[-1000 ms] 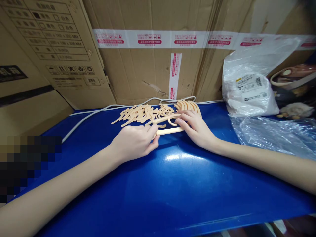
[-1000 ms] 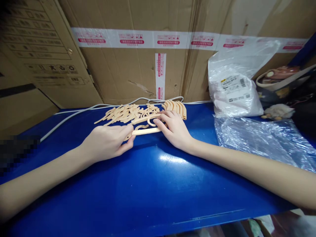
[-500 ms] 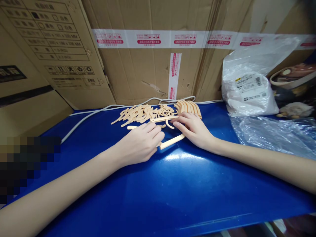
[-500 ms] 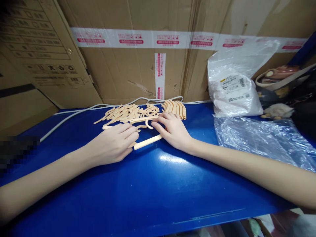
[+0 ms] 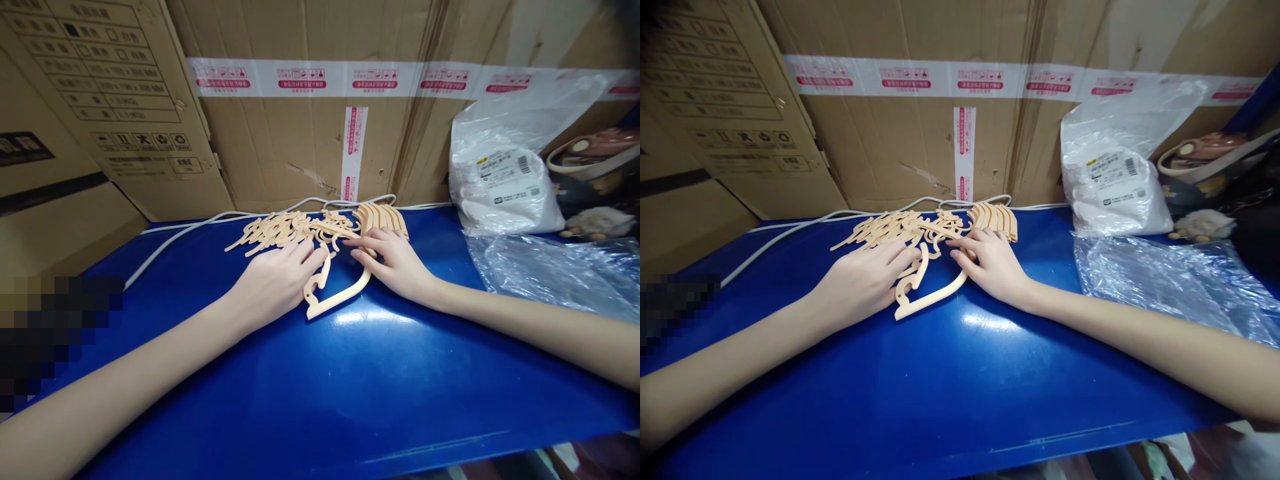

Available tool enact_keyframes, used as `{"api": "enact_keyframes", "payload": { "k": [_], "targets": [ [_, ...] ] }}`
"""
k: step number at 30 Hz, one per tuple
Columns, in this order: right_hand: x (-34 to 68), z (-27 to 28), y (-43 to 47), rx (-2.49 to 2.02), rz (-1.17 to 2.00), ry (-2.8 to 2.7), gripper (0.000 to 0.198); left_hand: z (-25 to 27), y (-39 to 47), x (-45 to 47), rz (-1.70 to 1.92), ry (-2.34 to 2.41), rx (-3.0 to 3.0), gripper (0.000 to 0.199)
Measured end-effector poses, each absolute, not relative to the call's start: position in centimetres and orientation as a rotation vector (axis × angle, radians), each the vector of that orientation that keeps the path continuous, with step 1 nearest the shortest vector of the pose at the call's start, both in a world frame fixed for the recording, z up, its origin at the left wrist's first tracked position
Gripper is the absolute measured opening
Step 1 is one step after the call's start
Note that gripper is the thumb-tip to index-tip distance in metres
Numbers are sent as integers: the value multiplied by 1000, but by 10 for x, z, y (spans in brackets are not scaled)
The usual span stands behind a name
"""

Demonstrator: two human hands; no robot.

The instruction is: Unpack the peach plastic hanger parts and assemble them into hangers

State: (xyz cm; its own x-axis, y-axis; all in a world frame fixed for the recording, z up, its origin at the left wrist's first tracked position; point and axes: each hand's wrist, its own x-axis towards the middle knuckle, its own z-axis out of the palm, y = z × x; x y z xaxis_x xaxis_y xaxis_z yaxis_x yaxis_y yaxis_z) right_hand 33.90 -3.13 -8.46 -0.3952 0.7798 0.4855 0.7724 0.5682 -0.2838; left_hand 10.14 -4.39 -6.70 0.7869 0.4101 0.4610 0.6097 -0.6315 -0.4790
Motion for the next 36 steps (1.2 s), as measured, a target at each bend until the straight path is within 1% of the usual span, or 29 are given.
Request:
{"api": "enact_keyframes", "payload": {
  "k": [2, 6, 20, 25, 31, 36],
  "targets": [
    [339, -85, -31, -1241, 10, -2230, 31, -68, -43, 101, -454, -774, -2329, 16],
    [340, -85, -31, -1250, 8, -2230, 32, -69, -43, 101, -489, -785, -2322, 16],
    [340, -84, -30, -1256, 66, -2218, 34, -71, -41, 100, -336, -788, -2389, 13],
    [339, -84, -30, -1243, 62, -2208, 27, -71, -41, 100, -357, -791, -2361, 16],
    [339, -85, -30, -1253, 60, -2208, 24, -69, -45, 101, -639, -864, -2461, 21],
    [339, -86, -29, -1238, 51, -2210, 23, -66, -48, 102, -568, -748, -2621, 35]
  ]
}}
